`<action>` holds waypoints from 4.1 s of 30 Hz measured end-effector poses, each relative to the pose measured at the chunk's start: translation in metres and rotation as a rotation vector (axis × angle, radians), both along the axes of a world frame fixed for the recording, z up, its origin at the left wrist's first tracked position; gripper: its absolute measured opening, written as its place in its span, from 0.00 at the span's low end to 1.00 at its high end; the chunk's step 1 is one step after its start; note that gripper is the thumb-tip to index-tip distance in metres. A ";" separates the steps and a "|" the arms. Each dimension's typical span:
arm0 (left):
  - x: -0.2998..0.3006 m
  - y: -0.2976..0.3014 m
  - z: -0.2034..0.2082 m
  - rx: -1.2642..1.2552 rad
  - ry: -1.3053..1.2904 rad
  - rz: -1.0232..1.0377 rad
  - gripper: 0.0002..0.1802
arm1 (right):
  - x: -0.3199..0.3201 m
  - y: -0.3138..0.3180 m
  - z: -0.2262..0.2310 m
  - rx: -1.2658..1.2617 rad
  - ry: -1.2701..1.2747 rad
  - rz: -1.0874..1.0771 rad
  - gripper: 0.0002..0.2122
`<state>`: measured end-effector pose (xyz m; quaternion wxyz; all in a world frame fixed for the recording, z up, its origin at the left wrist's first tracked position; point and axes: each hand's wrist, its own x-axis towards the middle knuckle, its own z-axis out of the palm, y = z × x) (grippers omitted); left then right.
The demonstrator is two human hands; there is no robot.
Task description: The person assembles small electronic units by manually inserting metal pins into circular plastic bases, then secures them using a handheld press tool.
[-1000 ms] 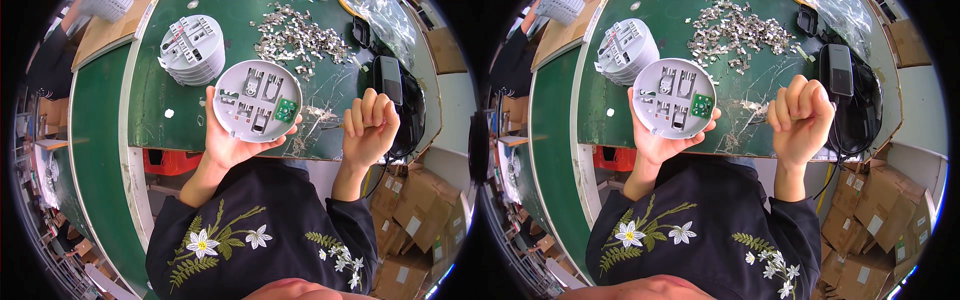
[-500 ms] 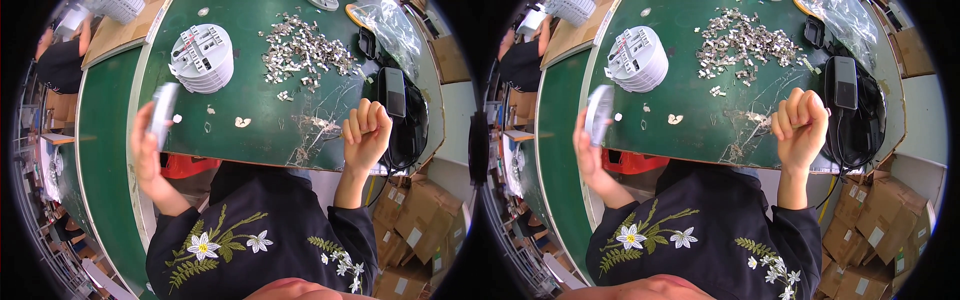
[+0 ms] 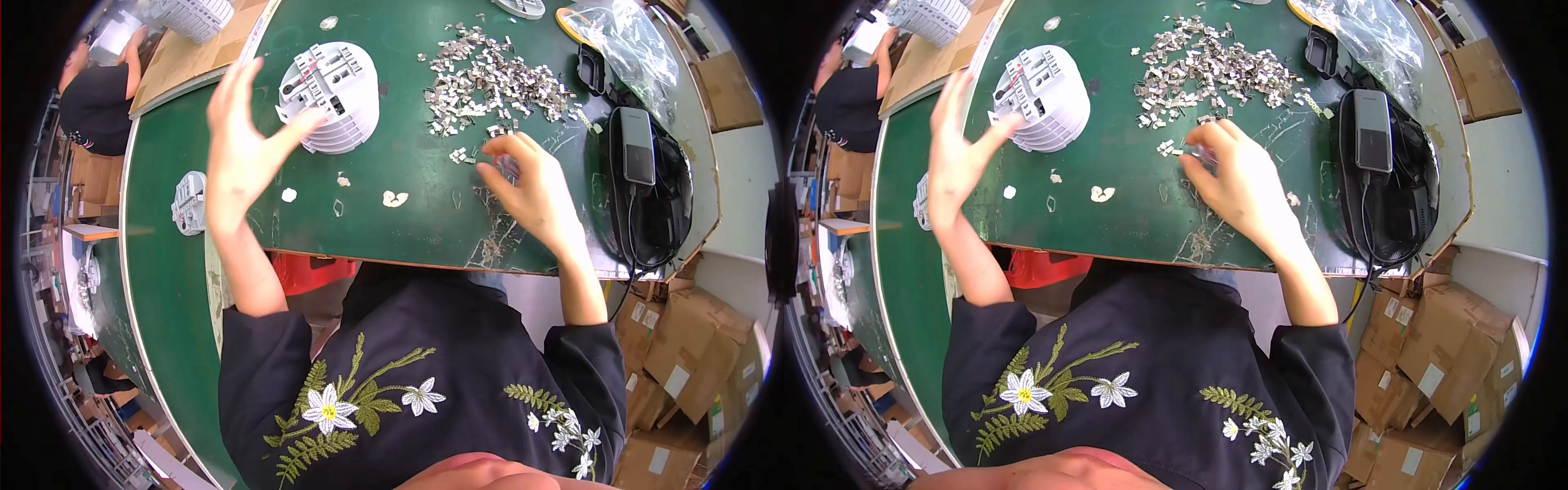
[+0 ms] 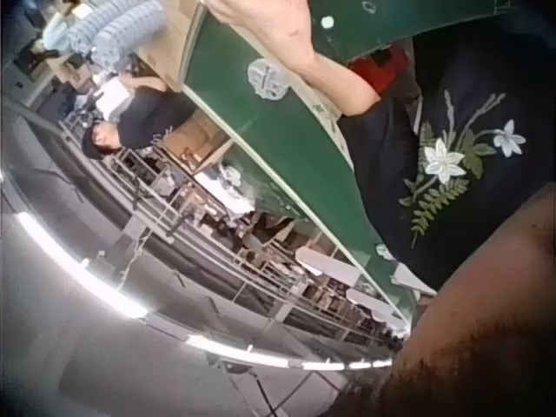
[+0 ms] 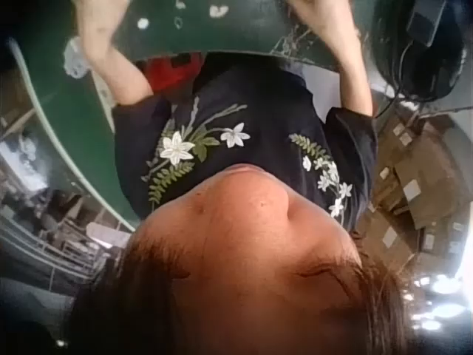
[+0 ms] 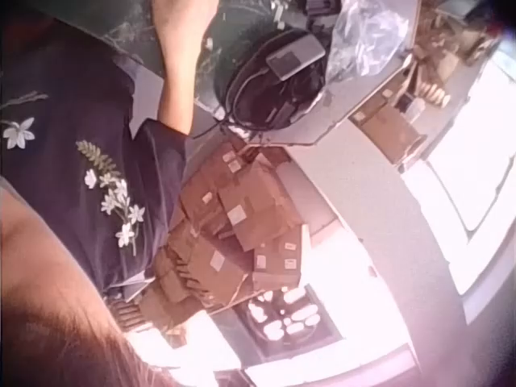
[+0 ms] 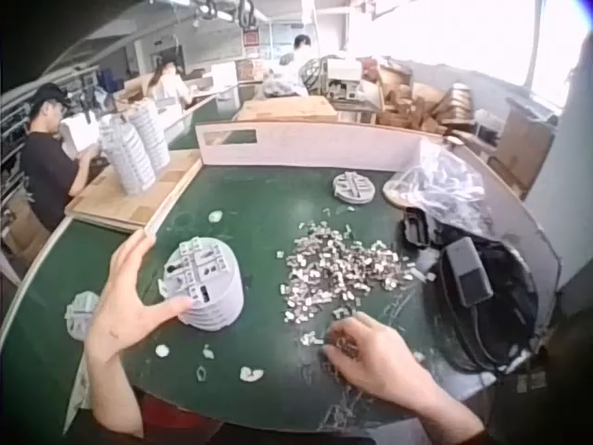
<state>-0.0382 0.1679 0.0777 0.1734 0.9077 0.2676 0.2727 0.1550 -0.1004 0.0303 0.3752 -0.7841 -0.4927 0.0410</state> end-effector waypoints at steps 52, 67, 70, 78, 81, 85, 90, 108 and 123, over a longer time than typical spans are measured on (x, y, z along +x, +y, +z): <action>-0.038 -0.058 -0.035 -0.081 -0.331 0.223 0.11 | -0.026 -0.052 0.028 -0.109 0.658 -0.192 0.03; 0.039 -0.145 -0.064 -0.518 -0.128 -0.630 0.09 | -0.038 -0.057 0.026 -0.109 0.718 -0.172 0.02; 0.036 -0.139 -0.067 -0.546 -0.114 -0.682 0.08 | -0.039 -0.055 0.025 -0.130 0.792 -0.198 0.02; 0.047 -0.156 -0.062 -0.409 -0.119 -0.576 0.06 | -0.036 -0.053 0.026 -0.135 0.824 -0.164 0.01; 0.048 -0.159 -0.064 -0.283 -0.122 -0.552 0.06 | -0.036 -0.054 0.027 -0.143 0.799 -0.126 0.01; 0.040 -0.150 -0.067 -0.552 -0.159 -0.583 0.07 | -0.036 -0.055 0.028 -0.166 0.971 0.029 0.02; 0.031 -0.140 -0.068 -0.480 -0.190 -0.733 0.08 | -0.032 -0.044 0.022 -0.032 1.072 -0.026 0.02; 0.042 -0.161 -0.078 -0.227 -0.288 -0.577 0.09 | -0.052 -0.046 0.015 0.008 0.749 -0.290 0.01; 0.043 -0.165 -0.078 -0.163 -0.253 -0.548 0.09 | -0.053 -0.047 0.012 -0.029 0.576 -0.204 0.01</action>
